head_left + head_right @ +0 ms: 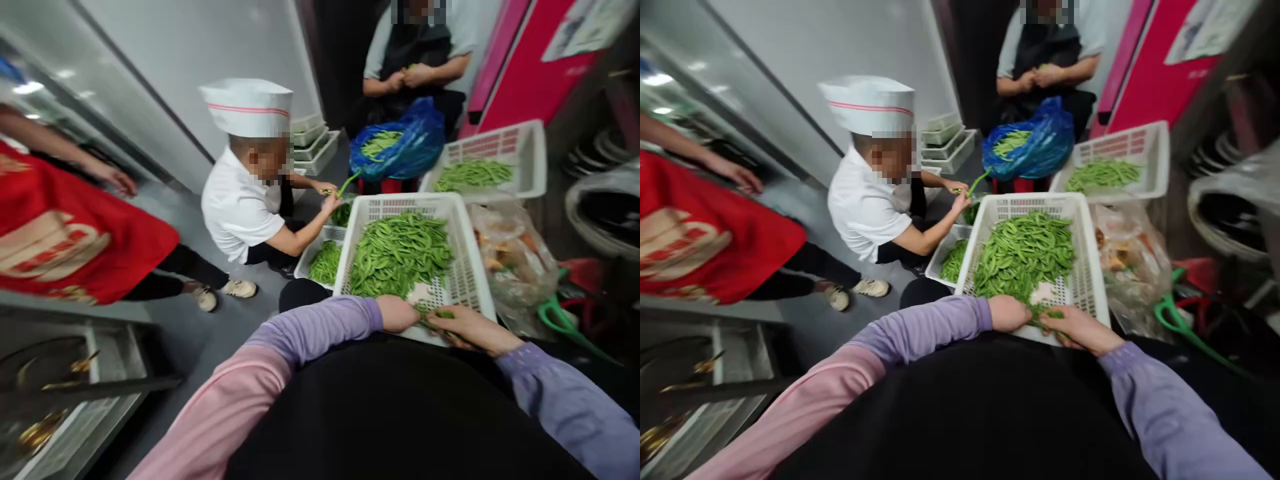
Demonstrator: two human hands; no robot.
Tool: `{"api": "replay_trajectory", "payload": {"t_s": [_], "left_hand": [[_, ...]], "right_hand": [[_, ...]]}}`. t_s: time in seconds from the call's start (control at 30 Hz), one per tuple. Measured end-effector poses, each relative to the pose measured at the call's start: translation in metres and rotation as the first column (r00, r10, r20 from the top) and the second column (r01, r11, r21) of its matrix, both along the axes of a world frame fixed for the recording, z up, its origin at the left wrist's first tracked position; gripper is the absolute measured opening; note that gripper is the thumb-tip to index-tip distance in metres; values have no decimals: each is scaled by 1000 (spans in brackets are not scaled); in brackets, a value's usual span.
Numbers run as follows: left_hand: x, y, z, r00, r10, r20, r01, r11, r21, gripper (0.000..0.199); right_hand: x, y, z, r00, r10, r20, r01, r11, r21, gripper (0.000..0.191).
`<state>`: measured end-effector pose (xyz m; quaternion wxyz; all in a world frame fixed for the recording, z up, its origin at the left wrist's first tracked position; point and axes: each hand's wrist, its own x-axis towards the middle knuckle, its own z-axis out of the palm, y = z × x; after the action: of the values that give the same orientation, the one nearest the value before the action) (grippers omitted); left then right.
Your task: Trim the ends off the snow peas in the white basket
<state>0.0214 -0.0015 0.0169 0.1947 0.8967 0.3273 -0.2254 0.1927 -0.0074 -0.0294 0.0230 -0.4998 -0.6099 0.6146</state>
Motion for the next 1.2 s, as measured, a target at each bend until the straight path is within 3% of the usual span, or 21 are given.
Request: {"api": "replay_trajectory", "payload": {"t_s": [0.07, 0.13, 0.2, 0.27, 0.33, 0.37, 0.43, 0.47, 0.53, 0.57, 0.63, 0.7, 0.8, 0.93, 1.1, 1.2], "left_hand": [[-2, 7, -7, 1000, 16, -10, -17, 992, -121, 21], [-5, 12, -11, 995, 79, 59, -55, 944, -326, 20], [-9, 17, -15, 971, 215, 103, -126, 830, -543, 23], [-15, 24, -22, 909, 401, 116, -233, 717, -657, 28], [-20, 31, -34, 797, 576, 180, -356, 690, -631, 36], [-23, 35, -41, 748, 629, 212, -428, 701, -570, 39], [-28, 39, -57, 741, 648, 176, -566, 744, -355, 40], [-30, 40, -64, 769, 632, 103, -596, 765, -242, 37], [-35, 37, -74, 808, 587, -51, -589, 803, -95, 26], [-38, 33, -77, 817, 570, -85, -576, 815, -68, 26], [-43, 25, -79, 830, 555, -55, -557, 829, -49, 33], [-46, 17, -77, 854, 520, -3, -520, 854, -8, 36], [-45, 10, -70, 893, 449, 39, -450, 893, 29, 33], [-43, 6, -61, 898, 431, 85, -436, 899, 43, 32], [-42, 4, -62, 910, 414, 21, -415, 910, 10, 32], [-40, 2, -60, 910, 414, 16, -414, 910, -7, 33]], "right_hand": [[-6, 10, 4, 992, 123, 12, -124, 992, 9, 29], [-11, 17, 8, 972, 235, 4, -235, 972, 18, 21], [-15, 21, 11, 955, 295, -21, -295, 955, 26, 17], [-16, 25, 9, 965, 254, -71, -250, 967, 57, 16], [-16, 33, 0, 987, 5, -161, 10, 996, 89, 18], [-16, 39, -7, 960, -191, -203, 212, 974, 86, 20], [-17, 54, -24, 812, -538, -227, 562, 825, 58, 22], [-17, 63, -34, 748, -635, -194, 655, 753, 57, 24], [-21, 77, -52, 714, -689, -121, 699, 710, 84, 26], [-24, 83, -59, 717, -691, -97, 697, 710, 96, 26], [-34, 89, -72, 780, -626, -2, 614, 764, 198, 26], [-47, 91, -82, 844, -506, 181, 428, 836, 343, 25], [-61, 90, -92, 834, -353, 424, 157, 889, 431, 26], [-59, 95, -101, 815, -302, 495, 84, 906, 415, 34], [-52, 94, -109, 806, -255, 534, 46, 927, 373, 38], [-55, 85, -103, 812, -271, 517, 61, 920, 387, 32]]}}
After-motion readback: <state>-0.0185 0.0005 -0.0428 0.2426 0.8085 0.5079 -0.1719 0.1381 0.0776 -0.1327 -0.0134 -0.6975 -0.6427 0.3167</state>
